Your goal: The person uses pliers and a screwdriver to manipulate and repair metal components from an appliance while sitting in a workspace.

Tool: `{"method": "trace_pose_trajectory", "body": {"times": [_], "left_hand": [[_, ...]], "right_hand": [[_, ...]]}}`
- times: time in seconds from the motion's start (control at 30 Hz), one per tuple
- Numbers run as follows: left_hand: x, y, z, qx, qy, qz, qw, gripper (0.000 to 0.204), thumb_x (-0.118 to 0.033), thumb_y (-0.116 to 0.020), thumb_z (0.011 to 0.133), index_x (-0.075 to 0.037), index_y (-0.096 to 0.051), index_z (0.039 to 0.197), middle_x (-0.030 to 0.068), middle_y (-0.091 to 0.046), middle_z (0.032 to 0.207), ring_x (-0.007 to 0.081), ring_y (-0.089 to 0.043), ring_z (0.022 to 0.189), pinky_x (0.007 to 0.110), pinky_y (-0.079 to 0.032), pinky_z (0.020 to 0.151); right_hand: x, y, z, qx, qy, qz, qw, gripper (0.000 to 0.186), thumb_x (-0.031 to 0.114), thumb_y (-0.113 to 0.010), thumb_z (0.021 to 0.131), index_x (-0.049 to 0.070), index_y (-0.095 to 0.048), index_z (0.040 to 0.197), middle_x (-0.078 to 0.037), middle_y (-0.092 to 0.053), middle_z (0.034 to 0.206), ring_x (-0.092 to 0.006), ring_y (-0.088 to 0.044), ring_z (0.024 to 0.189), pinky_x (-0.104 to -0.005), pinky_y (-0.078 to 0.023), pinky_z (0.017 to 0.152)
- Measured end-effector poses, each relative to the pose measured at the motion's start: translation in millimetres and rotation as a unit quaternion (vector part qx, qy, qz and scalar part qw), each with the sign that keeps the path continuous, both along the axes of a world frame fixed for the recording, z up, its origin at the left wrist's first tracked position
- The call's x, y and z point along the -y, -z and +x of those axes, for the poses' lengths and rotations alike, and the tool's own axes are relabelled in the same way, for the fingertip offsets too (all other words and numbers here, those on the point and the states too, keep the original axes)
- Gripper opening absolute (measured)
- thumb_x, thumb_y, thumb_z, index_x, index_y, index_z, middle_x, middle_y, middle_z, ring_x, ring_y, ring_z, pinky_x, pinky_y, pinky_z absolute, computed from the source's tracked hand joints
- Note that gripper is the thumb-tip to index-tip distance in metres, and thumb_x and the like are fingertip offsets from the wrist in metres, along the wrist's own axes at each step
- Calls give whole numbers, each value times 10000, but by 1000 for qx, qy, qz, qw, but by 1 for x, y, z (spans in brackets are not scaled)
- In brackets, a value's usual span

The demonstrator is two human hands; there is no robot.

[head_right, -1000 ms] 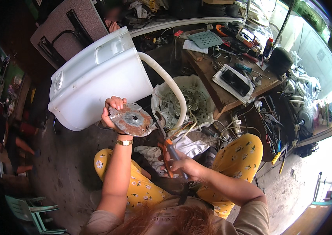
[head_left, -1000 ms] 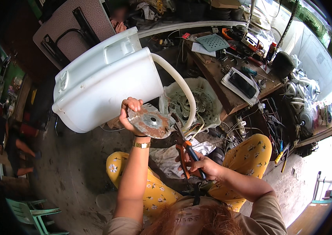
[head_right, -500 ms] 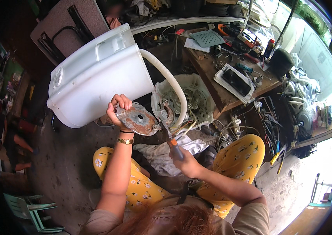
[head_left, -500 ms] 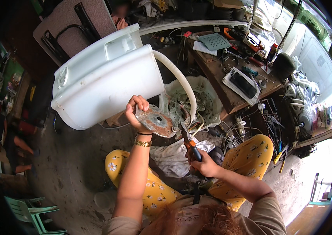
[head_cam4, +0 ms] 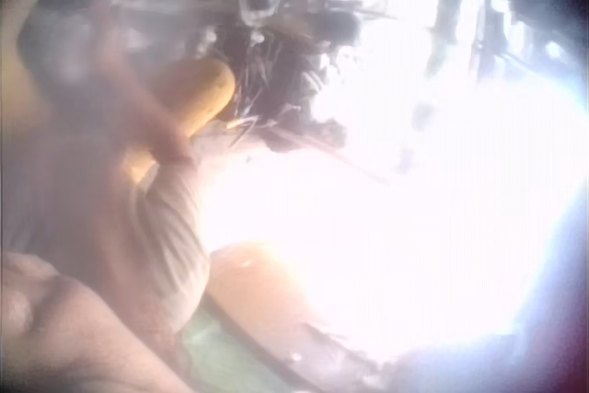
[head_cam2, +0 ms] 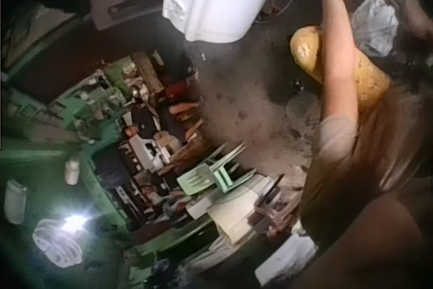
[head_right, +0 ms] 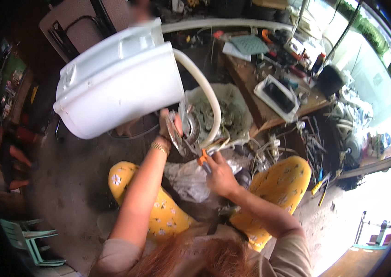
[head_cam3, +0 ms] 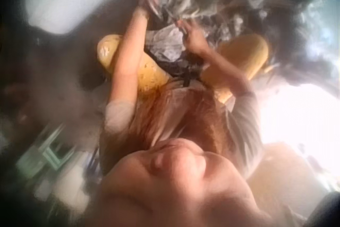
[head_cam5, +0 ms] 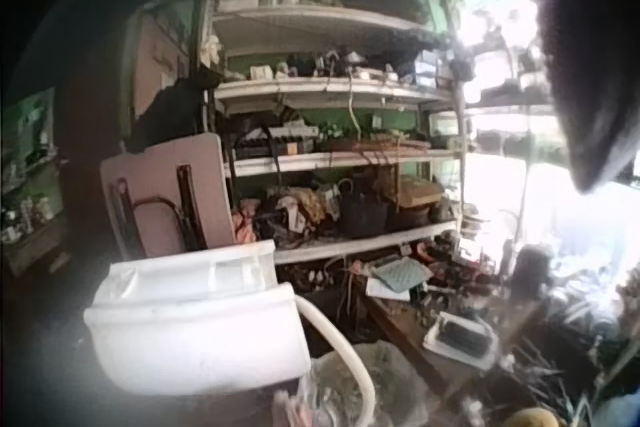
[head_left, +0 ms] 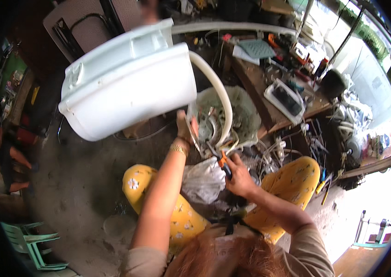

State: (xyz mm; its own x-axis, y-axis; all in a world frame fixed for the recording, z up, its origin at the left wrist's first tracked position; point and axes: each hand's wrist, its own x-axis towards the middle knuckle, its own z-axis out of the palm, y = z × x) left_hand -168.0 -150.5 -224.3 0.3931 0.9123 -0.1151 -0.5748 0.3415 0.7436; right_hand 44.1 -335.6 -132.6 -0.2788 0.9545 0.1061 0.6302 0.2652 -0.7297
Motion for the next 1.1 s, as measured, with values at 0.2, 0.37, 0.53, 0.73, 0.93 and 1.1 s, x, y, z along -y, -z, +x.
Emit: {"method": "trace_pose_trajectory", "body": {"times": [0.2, 0.37, 0.53, 0.73, 0.93, 1.1], "left_hand": [[12, -65, 48, 6, -22, -126, 992, 381, -438, -475, 917, -98, -622, 1010, 51, -663, 990, 206, -624, 925, 396, -493, 834], [53, -107, 31, 79, 39, -70, 994, 393, -241, -627, 866, -68, -509, 1198, 54, -590, 1135, 194, -580, 1037, 364, -484, 895], [76, -127, 37, 73, 23, -40, 996, 488, -209, -658, 857, -63, -457, 1277, 70, -557, 1199, 207, -552, 1098, 372, -469, 920], [71, -129, 38, -9, -53, 82, 995, 499, -191, -671, 857, -56, -442, 1279, 48, -516, 1216, 161, -461, 1143, 309, -351, 1004], [64, -122, 32, -21, -27, 90, 995, 515, -198, -686, 844, -61, -449, 1280, 40, -517, 1217, 158, -458, 1154, 314, -343, 1015], [65, -107, 27, 50, 27, 27, 998, 533, -250, -694, 834, -106, -462, 1293, 65, -511, 1257, 195, -484, 1166, 362, -388, 998]], "right_hand": [[-13, 25, 61, -401, 32, -363, 841, 283, -8, -564, 752, 70, -511, 1018, -76, -525, 976, -168, -582, 733, -297, -494, 596], [-13, -11, 57, -602, -62, -379, 700, 283, 45, -557, 719, 11, -494, 993, -150, -499, 981, -241, -575, 770, -351, -509, 638], [-11, -18, 60, -640, -106, -391, 653, 370, 44, -573, 665, 58, -494, 1027, -144, -491, 1054, -281, -552, 912, -424, -495, 746], [-7, -32, 62, -597, -165, -418, 665, 608, 100, -622, 609, 75, -468, 1197, -155, -397, 1332, -355, -439, 1228, -469, -369, 998], [-2, -41, 56, -621, -176, -446, 620, 614, 48, -592, 578, 75, -460, 1176, -143, -422, 1286, -355, -426, 1250, -447, -354, 1017], [1, -27, 50, -592, -93, -416, 684, 491, -24, -571, 649, 58, -460, 1121, -128, -506, 1071, -288, -566, 988, -388, -480, 823]]}}
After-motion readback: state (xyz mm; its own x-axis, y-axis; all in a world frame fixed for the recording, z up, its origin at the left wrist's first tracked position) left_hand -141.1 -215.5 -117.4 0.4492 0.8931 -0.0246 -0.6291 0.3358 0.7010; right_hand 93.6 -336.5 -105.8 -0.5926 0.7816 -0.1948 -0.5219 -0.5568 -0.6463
